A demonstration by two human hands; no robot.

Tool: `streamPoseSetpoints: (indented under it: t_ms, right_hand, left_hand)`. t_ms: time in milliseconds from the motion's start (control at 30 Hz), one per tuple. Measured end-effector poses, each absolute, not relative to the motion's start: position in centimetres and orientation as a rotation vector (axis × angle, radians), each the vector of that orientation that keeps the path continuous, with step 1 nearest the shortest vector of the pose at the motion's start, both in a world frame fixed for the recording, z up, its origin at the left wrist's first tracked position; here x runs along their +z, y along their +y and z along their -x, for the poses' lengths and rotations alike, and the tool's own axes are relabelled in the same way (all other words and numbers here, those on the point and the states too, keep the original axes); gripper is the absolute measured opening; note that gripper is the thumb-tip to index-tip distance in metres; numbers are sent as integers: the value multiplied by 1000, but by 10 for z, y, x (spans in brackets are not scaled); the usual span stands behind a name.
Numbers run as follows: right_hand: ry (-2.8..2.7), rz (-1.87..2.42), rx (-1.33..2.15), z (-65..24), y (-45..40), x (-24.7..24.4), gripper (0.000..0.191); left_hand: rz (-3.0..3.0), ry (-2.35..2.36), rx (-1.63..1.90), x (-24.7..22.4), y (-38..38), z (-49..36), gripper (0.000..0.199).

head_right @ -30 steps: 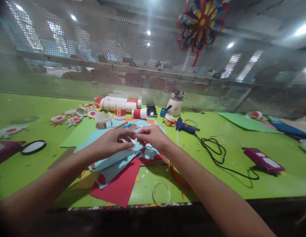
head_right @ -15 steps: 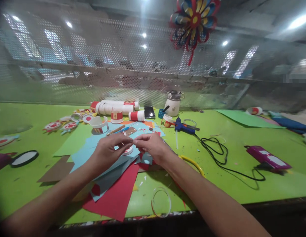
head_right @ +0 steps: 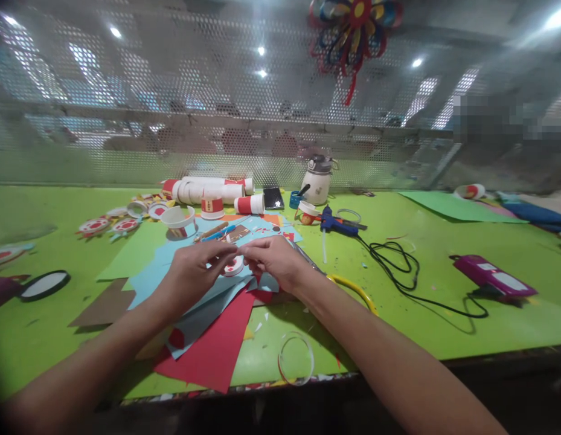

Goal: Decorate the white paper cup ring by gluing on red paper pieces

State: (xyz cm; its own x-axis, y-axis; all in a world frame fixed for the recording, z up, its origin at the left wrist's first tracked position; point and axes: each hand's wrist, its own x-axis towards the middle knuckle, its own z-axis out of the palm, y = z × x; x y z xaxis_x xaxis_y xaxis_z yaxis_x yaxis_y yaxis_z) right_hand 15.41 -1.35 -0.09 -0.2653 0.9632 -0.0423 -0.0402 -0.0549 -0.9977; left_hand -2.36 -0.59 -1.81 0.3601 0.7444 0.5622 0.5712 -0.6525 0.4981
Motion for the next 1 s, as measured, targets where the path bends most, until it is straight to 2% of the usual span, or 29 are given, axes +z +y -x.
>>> streamPoseSetpoints:
  t_ms: [133, 333, 467, 533, 633, 700, 833, 1000]
  right_hand:
    - [-1386, 1139, 1304, -160, -12, 3, 12]
    - [-1435, 1175, 1208, -171, -7, 2, 8]
    - [-1648, 983, 1215, -164, -15, 4, 40]
    - [-1772, 922, 1210, -158, -20, 4, 43]
    - [-1890, 1080, 1032, -152, -25, 3, 21]
    - [-1912, 1237, 820, -154, -24, 3, 14]
    - [-1912, 1456, 470, -175, -14, 7, 20]
    - [-2000, 1594, 301, -210, 7, 7, 31]
  left_hand:
    - [-1978, 1233, 1193, -6, -6, 27, 11]
    - [-1633, 1167, 1106, 8, -6, 32, 16]
    - [-1522, 936, 1015, 3, -7, 30, 21]
    - [-1527, 882, 988, 2, -10, 28, 22]
    - [-1563, 927, 990, 5, -13, 27, 23]
    - [-1593, 1005, 1014, 7, -13, 29, 24]
    - [-1913, 1294, 1003, 0, 1, 41, 23]
    - [-2228, 1402, 876, -21, 21, 50, 12]
